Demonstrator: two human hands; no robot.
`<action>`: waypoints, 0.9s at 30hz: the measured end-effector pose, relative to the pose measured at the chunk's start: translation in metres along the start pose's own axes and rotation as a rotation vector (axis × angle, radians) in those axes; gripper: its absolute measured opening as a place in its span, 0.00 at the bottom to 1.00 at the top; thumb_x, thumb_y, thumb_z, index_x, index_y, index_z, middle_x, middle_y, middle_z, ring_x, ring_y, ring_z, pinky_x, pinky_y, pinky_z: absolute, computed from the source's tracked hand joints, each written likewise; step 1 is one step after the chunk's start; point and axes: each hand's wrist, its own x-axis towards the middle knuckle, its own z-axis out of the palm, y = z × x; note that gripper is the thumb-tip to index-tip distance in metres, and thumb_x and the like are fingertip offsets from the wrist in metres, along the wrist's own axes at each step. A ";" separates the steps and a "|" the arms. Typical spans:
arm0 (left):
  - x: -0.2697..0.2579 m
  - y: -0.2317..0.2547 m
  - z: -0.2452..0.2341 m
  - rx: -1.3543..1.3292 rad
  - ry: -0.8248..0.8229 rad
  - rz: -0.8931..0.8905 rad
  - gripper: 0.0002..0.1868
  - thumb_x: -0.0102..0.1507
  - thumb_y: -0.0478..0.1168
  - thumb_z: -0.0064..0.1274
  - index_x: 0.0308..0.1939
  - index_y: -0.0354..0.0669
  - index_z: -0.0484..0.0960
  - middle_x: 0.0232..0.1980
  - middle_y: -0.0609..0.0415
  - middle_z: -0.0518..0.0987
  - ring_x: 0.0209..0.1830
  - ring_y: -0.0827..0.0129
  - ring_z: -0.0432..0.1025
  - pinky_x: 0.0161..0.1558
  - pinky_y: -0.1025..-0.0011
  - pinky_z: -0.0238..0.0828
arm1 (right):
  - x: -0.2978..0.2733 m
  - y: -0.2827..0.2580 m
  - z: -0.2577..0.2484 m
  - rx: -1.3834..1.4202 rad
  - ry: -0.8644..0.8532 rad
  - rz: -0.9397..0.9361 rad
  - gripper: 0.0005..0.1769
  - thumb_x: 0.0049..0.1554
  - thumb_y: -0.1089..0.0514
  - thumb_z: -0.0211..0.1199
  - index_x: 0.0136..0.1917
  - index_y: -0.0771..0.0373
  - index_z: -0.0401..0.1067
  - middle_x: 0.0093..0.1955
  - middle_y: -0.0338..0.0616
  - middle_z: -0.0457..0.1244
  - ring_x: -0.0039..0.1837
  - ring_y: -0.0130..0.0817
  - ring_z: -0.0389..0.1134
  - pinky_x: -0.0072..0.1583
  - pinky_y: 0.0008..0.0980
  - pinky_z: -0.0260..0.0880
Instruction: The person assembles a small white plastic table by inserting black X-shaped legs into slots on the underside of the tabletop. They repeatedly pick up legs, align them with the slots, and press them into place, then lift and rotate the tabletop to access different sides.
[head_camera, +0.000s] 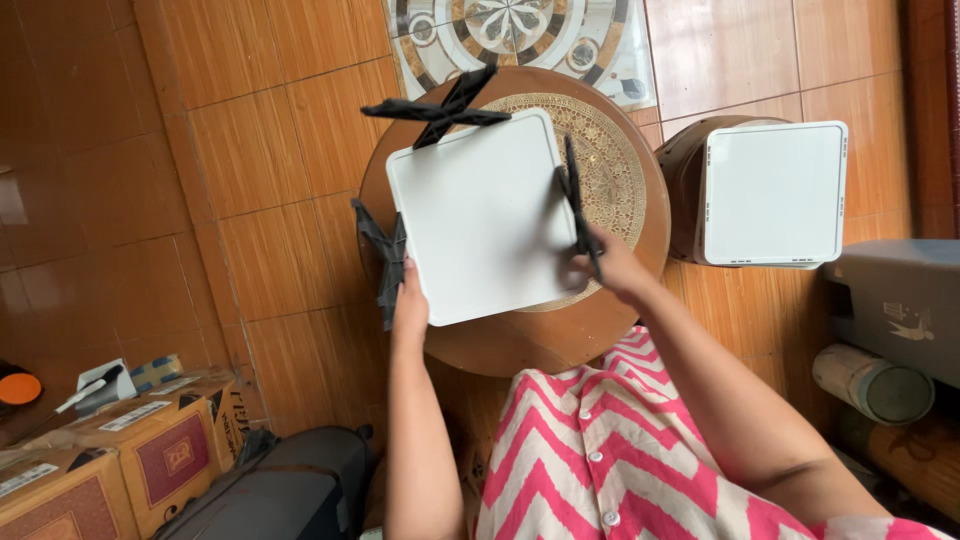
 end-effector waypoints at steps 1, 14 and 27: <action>-0.001 0.002 0.003 -0.008 0.007 -0.010 0.34 0.72 0.59 0.30 0.75 0.44 0.64 0.75 0.47 0.68 0.74 0.59 0.63 0.70 0.67 0.56 | 0.000 -0.001 -0.006 -0.028 0.017 -0.017 0.35 0.47 0.66 0.67 0.68 0.64 0.67 0.42 0.38 0.61 0.45 0.31 0.62 0.48 0.31 0.67; 0.016 -0.044 0.068 -0.082 -0.026 0.056 0.32 0.73 0.54 0.32 0.70 0.33 0.68 0.67 0.41 0.75 0.65 0.58 0.70 0.65 0.64 0.65 | -0.018 -0.002 -0.055 -0.114 0.124 -0.032 0.25 0.43 0.66 0.68 0.55 0.67 0.69 0.43 0.41 0.64 0.47 0.33 0.65 0.52 0.33 0.67; 0.040 -0.078 0.033 0.042 -0.003 -0.043 0.36 0.73 0.61 0.27 0.71 0.34 0.67 0.69 0.38 0.71 0.67 0.54 0.67 0.65 0.65 0.60 | 0.001 0.004 -0.023 -0.293 0.130 -0.075 0.30 0.44 0.65 0.67 0.62 0.64 0.70 0.41 0.44 0.65 0.46 0.39 0.65 0.51 0.36 0.68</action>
